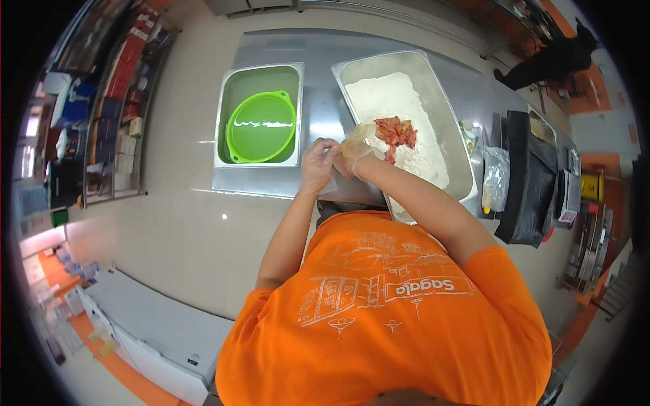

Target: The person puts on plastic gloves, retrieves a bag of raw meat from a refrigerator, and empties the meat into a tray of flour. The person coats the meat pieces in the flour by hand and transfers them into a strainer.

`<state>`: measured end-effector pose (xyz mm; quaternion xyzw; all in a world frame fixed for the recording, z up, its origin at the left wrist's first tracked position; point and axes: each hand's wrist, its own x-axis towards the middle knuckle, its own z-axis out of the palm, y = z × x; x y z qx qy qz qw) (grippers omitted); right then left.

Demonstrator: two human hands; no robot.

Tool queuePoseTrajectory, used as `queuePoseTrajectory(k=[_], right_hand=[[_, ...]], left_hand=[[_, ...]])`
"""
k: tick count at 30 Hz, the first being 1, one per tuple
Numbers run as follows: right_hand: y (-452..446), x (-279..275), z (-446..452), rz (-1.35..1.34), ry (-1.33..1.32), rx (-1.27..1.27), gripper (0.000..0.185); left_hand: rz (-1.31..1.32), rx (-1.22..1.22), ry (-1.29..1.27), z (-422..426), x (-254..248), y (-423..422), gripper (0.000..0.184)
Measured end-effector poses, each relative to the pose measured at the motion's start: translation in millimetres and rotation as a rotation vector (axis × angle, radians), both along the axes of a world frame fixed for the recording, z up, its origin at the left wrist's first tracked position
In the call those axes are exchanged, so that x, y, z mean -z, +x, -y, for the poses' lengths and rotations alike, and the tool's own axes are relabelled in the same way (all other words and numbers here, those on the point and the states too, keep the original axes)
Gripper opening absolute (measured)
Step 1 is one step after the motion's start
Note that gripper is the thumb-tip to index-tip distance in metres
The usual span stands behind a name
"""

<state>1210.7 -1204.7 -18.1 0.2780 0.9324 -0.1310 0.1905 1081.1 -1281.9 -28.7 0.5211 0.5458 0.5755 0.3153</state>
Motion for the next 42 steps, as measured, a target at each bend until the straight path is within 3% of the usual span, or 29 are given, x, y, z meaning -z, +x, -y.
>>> queuePoseTrajectory(k=[2,4,6,11,13,15,18,21,24,27,30,33,36,39,42], right_hand=[[-0.2,5.0,3.8,-0.062,-0.129,0.250,0.024],[-2.5,5.8,6.4,-0.075,-0.164,0.252,0.020],[-5.7,2.6,-0.4,-0.034,-0.100,0.000,0.019],[2.7,-22.7,-9.4,-0.034,-0.042,-0.320,0.023],[4.4,-33.9,-13.2,0.003,-0.110,-0.241,0.022],[3.3,-103.0,-9.6,0.024,-0.266,0.055,0.022],[26.1,-131.9,-22.6,-0.012,-0.294,0.158,0.021],[58.4,-146.5,-31.8,-0.320,-0.752,0.700,0.020],[93.9,-153.5,-46.5,-0.660,-0.997,0.818,0.019],[124.4,-172.2,-52.2,-0.885,-0.880,0.961,0.018],[155.0,-157.1,-62.1,-0.878,-0.706,1.002,0.018],[162.1,-128.1,-64.1,-0.654,-0.677,1.056,0.016],[183.5,-77.7,-73.9,-0.590,-0.813,1.099,0.019],[190.7,-73.1,-61.9,-0.350,-0.199,0.863,0.026],[160.8,-126.7,-38.9,-0.473,-0.212,0.951,0.029]], left_hand=[[0.069,-0.015,-0.026,4.8,13.0,1.0,0.006],[0.089,-0.013,-0.076,10.0,14.5,-2.0,0.006],[0.097,-0.023,-0.095,7.2,13.0,-6.0,0.006],[0.009,-0.061,-0.091,7.2,-2.4,-8.2,0.009],[0.060,-0.038,-0.088,5.3,-10.9,-7.1,0.011],[0.098,-0.025,-0.094,5.4,-8.6,-7.0,0.012],[0.071,-0.043,-0.093,3.2,-0.7,-8.1,0.014],[0.032,-0.080,-0.084,4.4,-1.9,-5.5,0.014],[0.127,-0.061,-0.119,-1.4,-6.5,0.4,0.013],[0.169,-0.053,-0.168,-4.6,2.3,-1.5,0.013],[0.232,-0.026,-0.100,-9.5,7.9,-3.0,0.013],[0.215,-0.009,-0.131,-8.5,-0.4,-1.5,0.013],[0.160,-0.013,-0.138,-9.7,5.2,-3.3,0.014],[0.180,0.016,-0.141,-6.5,0.5,-3.7,0.014],[0.188,0.037,-0.184,-2.6,-18.8,-5.5,0.014]])
